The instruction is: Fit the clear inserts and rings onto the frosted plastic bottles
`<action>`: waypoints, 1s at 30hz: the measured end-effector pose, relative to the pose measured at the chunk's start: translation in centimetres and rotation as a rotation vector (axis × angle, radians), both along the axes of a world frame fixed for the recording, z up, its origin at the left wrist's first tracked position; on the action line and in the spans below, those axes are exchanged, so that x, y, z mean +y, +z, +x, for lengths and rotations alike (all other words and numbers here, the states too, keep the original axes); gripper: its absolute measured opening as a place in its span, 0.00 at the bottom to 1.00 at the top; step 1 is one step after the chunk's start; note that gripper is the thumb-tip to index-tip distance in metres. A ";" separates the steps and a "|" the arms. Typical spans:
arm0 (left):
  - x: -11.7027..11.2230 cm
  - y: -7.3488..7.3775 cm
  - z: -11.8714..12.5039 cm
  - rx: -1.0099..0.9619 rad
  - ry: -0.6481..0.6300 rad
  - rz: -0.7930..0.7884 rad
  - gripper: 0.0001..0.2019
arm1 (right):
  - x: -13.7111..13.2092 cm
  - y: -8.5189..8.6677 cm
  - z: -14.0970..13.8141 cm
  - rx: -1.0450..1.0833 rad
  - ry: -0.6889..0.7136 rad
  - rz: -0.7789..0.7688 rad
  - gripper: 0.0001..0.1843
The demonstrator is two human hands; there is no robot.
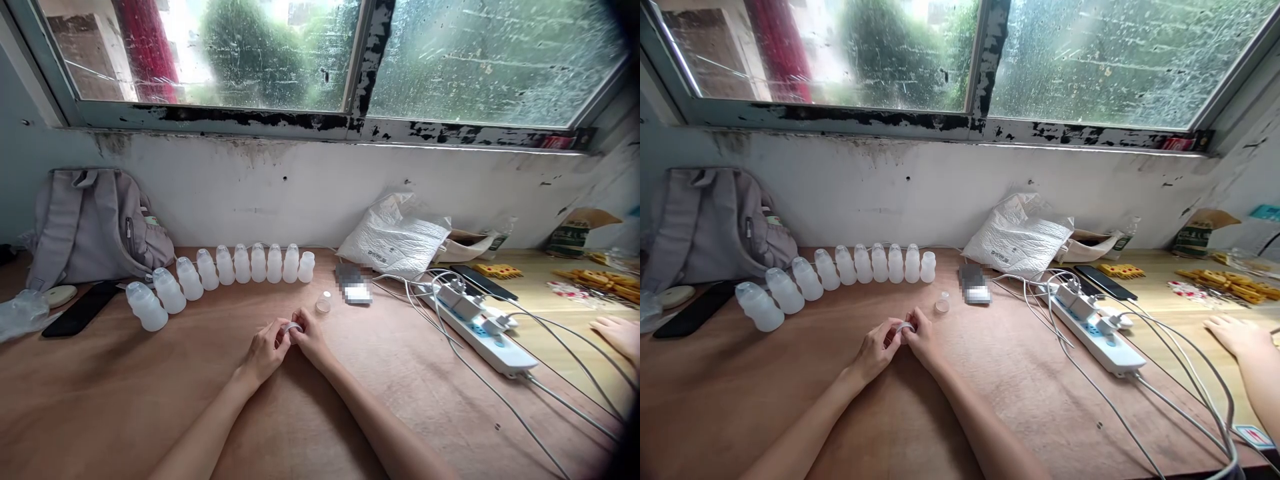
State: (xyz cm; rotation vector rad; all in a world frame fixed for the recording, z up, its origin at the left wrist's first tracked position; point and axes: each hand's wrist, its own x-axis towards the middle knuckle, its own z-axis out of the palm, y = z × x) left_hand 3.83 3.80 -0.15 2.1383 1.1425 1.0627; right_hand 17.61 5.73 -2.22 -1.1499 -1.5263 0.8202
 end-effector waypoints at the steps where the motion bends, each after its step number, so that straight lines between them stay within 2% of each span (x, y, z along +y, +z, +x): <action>1: 0.0 0.0 0.0 -0.007 -0.001 -0.007 0.09 | 0.0 0.0 0.0 -0.004 -0.005 -0.005 0.07; 4: 0.1 -0.1 0.2 -0.035 0.032 -0.047 0.08 | -0.1 0.2 -0.1 -0.037 -0.037 -0.009 0.06; 8: 0.7 -0.6 0.5 -0.092 0.151 -0.113 0.07 | -0.6 0.9 -0.3 -0.097 -0.057 0.008 0.03; 15: 1.8 -1.1 -0.2 -0.296 0.232 -0.173 0.05 | -1.3 1.6 -0.6 -0.081 0.052 -0.006 0.10; 19: 2.2 -0.7 -0.4 -0.626 0.175 -0.432 0.08 | -1.3 1.9 -0.1 -0.063 -0.105 0.083 0.13; 23: 2.8 -0.2 -1.1 -0.995 0.083 -0.611 0.11 | 1.5 3.7 1.6 -0.189 -0.307 0.266 0.14; 25: 3.2 -0.1 -1.4 -1.101 0.072 -0.671 0.11 | 4.0 4.8 2.7 -0.308 -0.393 0.279 0.20; 27: 3.5 -0.2 -1.8 -1.172 0.066 -0.724 0.11 | 6.7 5.6 3.6 -0.433 -0.474 0.215 0.28; 30: 3.8 -0.3 -2.0 -1.247 0.077 -0.768 0.10 | 9.9 6.0 4.3 -0.563 -0.516 0.046 0.25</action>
